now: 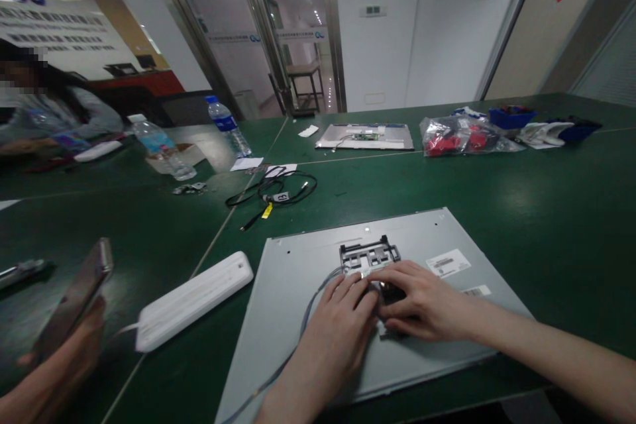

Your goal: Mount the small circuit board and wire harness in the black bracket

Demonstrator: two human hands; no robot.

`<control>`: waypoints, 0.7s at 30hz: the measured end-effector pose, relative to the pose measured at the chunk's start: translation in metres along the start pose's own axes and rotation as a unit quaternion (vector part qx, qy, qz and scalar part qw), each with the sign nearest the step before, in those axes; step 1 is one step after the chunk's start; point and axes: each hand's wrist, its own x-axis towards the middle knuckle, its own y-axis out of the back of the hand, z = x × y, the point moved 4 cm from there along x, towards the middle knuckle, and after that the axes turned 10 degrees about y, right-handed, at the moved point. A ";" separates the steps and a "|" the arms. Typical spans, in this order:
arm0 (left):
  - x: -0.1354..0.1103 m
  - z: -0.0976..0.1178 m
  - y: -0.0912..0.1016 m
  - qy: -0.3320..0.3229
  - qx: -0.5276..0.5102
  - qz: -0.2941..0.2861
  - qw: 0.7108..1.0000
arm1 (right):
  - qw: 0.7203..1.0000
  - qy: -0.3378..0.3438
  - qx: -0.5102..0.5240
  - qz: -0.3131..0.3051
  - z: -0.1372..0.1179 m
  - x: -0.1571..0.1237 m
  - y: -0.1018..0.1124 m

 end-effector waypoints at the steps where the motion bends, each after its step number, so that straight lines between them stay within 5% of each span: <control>1: 0.000 0.000 0.000 0.000 -0.001 0.000 1.000 | 1.000 0.002 0.001 -0.001 -0.001 0.000 0.000; 13: 0.002 0.000 0.002 0.009 -0.020 -0.021 1.000 | 0.999 0.042 0.016 -0.003 -0.009 0.002 0.005; 21: 0.001 0.001 0.002 0.010 -0.007 -0.021 1.000 | 0.999 0.007 -0.023 0.039 -0.002 -0.002 0.002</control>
